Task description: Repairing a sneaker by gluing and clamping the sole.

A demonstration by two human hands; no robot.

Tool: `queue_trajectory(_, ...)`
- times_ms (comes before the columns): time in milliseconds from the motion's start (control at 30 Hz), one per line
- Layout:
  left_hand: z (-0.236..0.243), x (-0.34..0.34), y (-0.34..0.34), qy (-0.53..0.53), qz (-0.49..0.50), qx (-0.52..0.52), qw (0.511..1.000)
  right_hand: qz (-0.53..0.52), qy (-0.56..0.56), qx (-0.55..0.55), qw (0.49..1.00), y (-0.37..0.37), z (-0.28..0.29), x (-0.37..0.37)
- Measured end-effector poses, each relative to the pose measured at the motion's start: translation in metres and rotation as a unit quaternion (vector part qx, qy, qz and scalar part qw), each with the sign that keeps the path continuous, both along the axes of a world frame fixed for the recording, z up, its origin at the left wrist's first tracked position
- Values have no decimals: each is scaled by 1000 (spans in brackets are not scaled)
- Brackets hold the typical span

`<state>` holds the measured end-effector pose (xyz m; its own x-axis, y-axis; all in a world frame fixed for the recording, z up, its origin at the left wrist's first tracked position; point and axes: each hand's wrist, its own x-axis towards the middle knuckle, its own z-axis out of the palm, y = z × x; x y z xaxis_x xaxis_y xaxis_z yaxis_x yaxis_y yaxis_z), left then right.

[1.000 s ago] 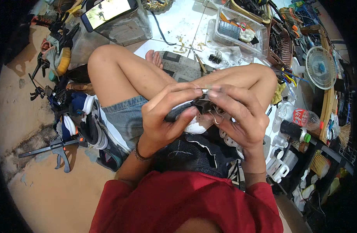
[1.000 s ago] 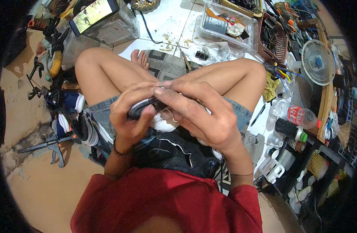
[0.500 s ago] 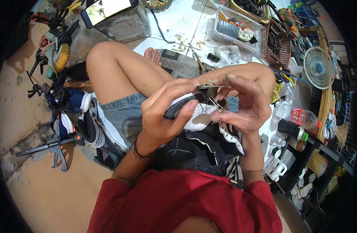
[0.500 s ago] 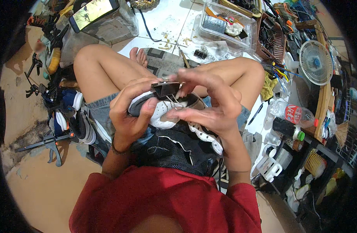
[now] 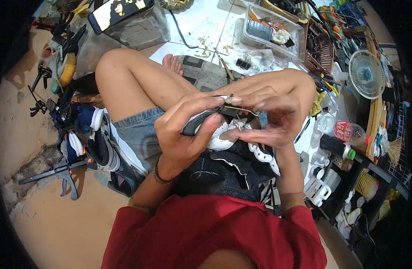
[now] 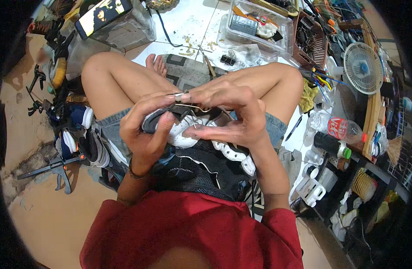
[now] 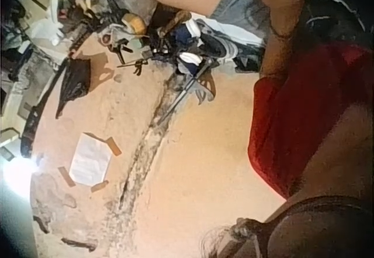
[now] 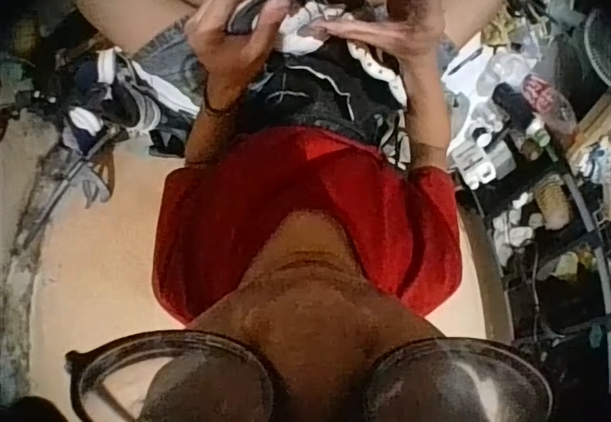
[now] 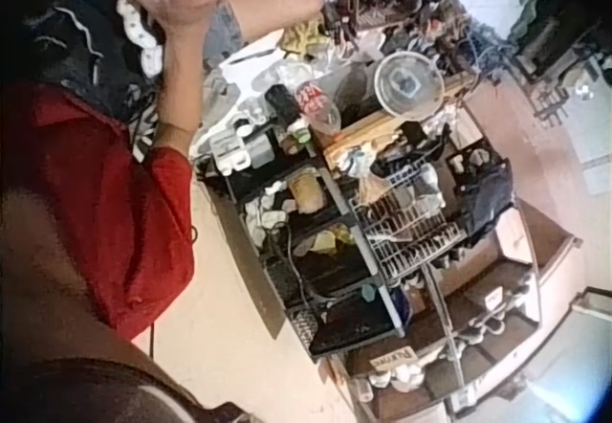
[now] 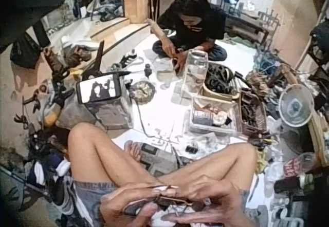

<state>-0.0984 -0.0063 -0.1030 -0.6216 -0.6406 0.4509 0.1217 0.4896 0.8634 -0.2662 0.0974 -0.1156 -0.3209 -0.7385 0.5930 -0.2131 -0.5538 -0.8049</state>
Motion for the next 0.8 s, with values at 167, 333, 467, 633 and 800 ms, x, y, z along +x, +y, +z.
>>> queue_trajectory(167, 0, 0, -1, -5, -4, -6, 1000, -33, 64, -16, 997, 2, 0, -9)
queue_trajectory(333, 3, 1, -2, 7, -43, 13, 999, -107, 171, 2, 979, 18, 22, -14)
queue_trajectory(467, -3, 2, -2, 23, -68, -2, 997, -139, 246, 82, 956, 29, 47, 4)
queue_trajectory(633, 0, 3, 7, 36, -55, 10, 998, -156, 279, 82, 944, 26, 47, 10)
queue_trajectory(800, 0, 2, 11, 57, -59, 10, 997, -143, 270, 52, 951, 23, 46, 6)
